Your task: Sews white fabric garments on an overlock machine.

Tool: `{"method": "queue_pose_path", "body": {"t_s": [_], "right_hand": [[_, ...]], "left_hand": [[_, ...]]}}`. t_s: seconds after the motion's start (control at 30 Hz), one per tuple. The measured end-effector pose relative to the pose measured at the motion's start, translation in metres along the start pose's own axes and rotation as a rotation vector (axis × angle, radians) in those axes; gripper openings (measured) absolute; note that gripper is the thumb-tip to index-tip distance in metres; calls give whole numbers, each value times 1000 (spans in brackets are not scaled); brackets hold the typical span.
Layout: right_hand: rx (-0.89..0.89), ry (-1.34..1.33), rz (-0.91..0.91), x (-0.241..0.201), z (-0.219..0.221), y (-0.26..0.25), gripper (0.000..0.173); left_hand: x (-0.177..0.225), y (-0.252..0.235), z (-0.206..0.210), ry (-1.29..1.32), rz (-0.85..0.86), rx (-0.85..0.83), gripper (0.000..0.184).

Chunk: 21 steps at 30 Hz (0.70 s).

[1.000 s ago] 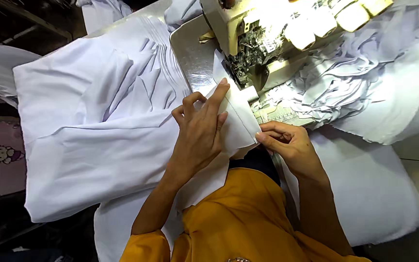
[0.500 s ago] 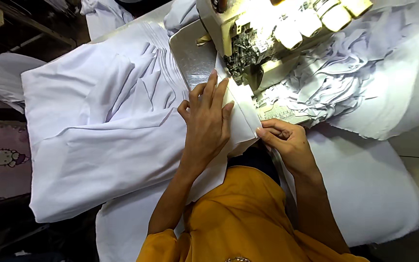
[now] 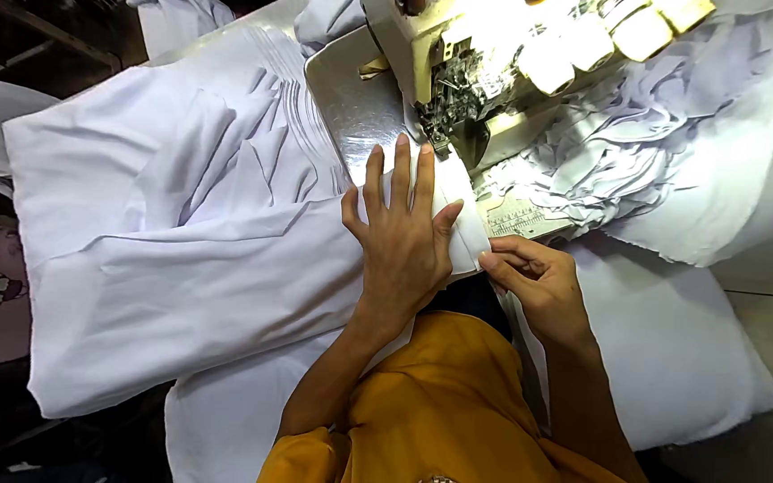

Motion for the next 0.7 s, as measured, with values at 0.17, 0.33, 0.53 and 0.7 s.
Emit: {"method": "queue_pose_path", "body": {"t_s": [0.17, 0.33, 0.53, 0.7], "right_hand": [[7, -12, 29, 8, 0, -9, 15], [18, -3, 36, 11, 1, -10, 15], [-24, -29, 18, 7, -1, -4, 16], [-56, -59, 0, 7, -6, -2, 27]], "left_hand": [[7, -4, 4, 0, -34, 23, 60], [8, -3, 7, -55, -31, -2, 64], [3, 10, -2, 25, 59, -79, 57], [-9, 3, 4, 47, 113, 47, 46]]}}
Point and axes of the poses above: each hand's wrist, its own y-axis away from the middle knuckle, its own z-axis out of the palm, x = y × z, the point moved 2 cm from there along -y, towards the middle knuckle, and after that the axes turned 15 degrees about y, right-handed, at the moved point
